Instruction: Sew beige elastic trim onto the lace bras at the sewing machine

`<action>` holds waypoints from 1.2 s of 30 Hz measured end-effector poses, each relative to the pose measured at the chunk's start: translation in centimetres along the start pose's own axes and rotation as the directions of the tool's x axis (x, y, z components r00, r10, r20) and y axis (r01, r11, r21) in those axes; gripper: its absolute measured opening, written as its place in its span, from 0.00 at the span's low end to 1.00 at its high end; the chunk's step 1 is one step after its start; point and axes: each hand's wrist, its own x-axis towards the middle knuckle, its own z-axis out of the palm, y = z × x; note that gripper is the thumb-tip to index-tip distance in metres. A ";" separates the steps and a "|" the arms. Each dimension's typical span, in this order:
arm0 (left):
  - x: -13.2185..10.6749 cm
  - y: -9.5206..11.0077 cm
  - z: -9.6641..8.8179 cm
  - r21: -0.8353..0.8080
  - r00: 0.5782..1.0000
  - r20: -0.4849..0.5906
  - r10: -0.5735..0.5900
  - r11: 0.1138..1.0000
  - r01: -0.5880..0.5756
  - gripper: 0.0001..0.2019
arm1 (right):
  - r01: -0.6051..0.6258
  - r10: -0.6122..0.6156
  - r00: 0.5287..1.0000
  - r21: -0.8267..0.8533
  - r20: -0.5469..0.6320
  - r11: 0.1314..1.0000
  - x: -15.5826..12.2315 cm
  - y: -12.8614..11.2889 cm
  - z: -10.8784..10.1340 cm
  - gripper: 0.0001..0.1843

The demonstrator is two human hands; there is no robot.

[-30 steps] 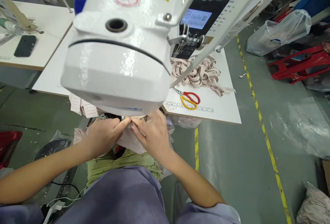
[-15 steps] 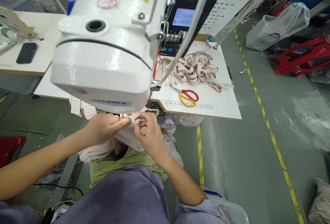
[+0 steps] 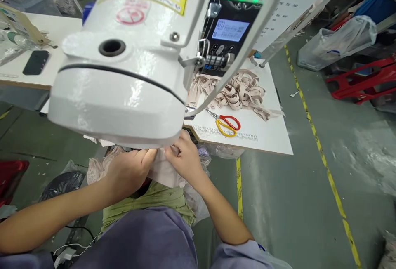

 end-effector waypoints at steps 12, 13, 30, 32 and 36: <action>0.7 0.2 -0.4 0.043 0.997 -0.011 -0.072 0.996 0.072 0.08 | 0.052 -0.062 0.993 0.097 0.101 0.994 2.4 0.3 -1.1 0.08; 0.7 0.2 -0.4 0.041 0.998 -0.019 -0.067 0.997 0.067 0.08 | 0.049 -0.058 0.993 0.092 0.101 0.995 2.4 0.2 -1.2 0.08; 0.0 -0.3 -0.6 0.014 0.997 0.049 -0.065 0.998 0.064 0.10 | 0.007 -0.016 0.996 0.110 0.086 0.994 2.0 0.5 -0.5 0.06; -0.2 -0.4 -0.4 -0.001 0.997 0.050 -0.066 0.998 0.066 0.11 | -0.009 -0.002 0.997 0.125 0.084 0.992 1.9 0.5 -0.5 0.05; 0.0 -0.3 -0.1 -0.063 0.998 0.041 -0.040 0.997 0.043 0.12 | -0.069 0.057 0.995 0.136 0.087 0.988 1.6 0.7 -1.1 0.06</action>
